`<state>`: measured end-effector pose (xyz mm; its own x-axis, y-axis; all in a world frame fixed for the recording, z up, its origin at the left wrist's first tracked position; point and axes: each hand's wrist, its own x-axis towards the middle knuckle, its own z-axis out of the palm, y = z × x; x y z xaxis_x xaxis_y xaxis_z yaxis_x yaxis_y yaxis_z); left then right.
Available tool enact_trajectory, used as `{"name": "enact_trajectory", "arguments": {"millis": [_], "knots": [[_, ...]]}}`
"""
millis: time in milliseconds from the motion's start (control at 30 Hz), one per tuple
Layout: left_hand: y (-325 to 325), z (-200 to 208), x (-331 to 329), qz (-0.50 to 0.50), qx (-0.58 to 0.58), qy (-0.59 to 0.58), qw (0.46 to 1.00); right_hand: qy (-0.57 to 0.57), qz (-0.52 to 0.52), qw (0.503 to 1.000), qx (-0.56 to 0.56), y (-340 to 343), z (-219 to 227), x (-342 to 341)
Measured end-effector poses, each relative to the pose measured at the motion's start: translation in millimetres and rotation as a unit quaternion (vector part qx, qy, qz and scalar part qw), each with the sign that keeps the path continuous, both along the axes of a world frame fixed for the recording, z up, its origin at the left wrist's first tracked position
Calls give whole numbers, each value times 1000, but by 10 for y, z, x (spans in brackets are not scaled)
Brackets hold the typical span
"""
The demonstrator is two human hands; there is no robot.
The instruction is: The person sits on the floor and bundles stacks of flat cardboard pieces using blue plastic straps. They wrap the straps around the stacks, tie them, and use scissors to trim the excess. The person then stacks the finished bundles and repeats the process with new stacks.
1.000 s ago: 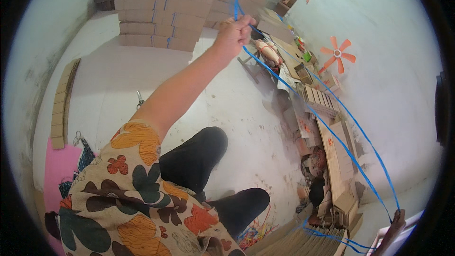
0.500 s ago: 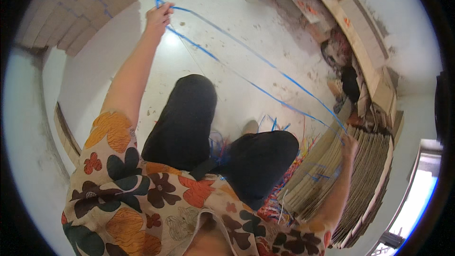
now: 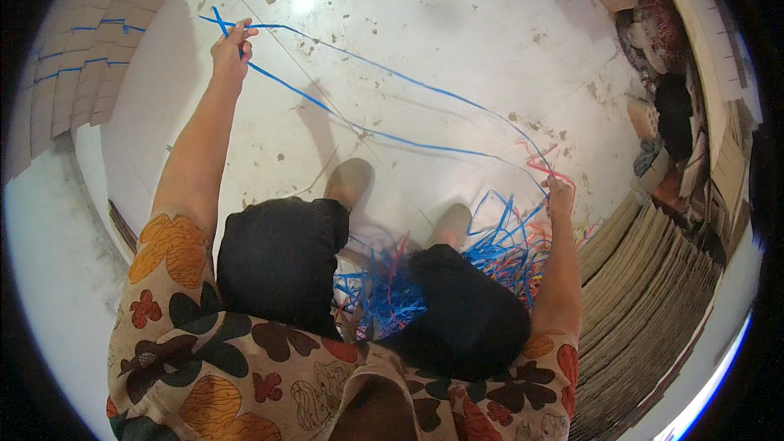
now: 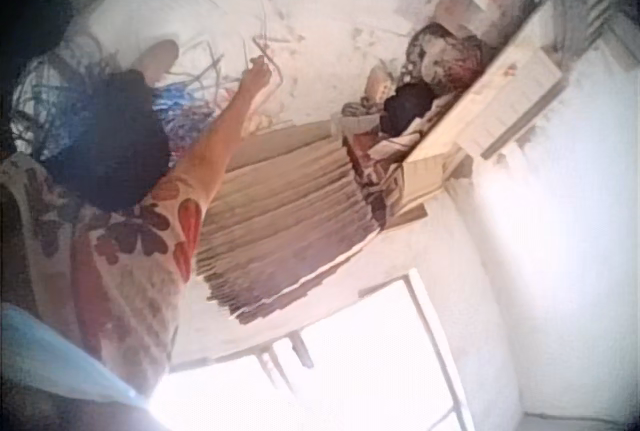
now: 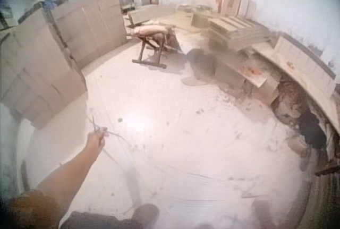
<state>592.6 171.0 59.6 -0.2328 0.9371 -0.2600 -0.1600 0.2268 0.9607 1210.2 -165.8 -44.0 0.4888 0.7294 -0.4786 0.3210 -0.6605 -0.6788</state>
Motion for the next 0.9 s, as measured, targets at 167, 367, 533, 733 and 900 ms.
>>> {"name": "enact_trajectory", "arguments": {"millis": [167, 367, 533, 733, 900], "knots": [[244, -358, 254, 19, -16, 19, 999, 10, -90, 992, -88, 183, -330, 223], [374, -990, 273, 25, -83, 165, 983, 2, -138, 988, -73, 247, -718, 300], [76, -1363, 134, -44, -137, 433, 890, -133, -37, 988, -72, 13, -929, 450], [-102, -1068, 653, -167, 152, 747, 626, -67, -66, 988, -123, 152, -502, 82], [-327, -1308, 1633, -489, 230, 530, 653, -86, 32, 995, 31, 39, -906, 180]]}}
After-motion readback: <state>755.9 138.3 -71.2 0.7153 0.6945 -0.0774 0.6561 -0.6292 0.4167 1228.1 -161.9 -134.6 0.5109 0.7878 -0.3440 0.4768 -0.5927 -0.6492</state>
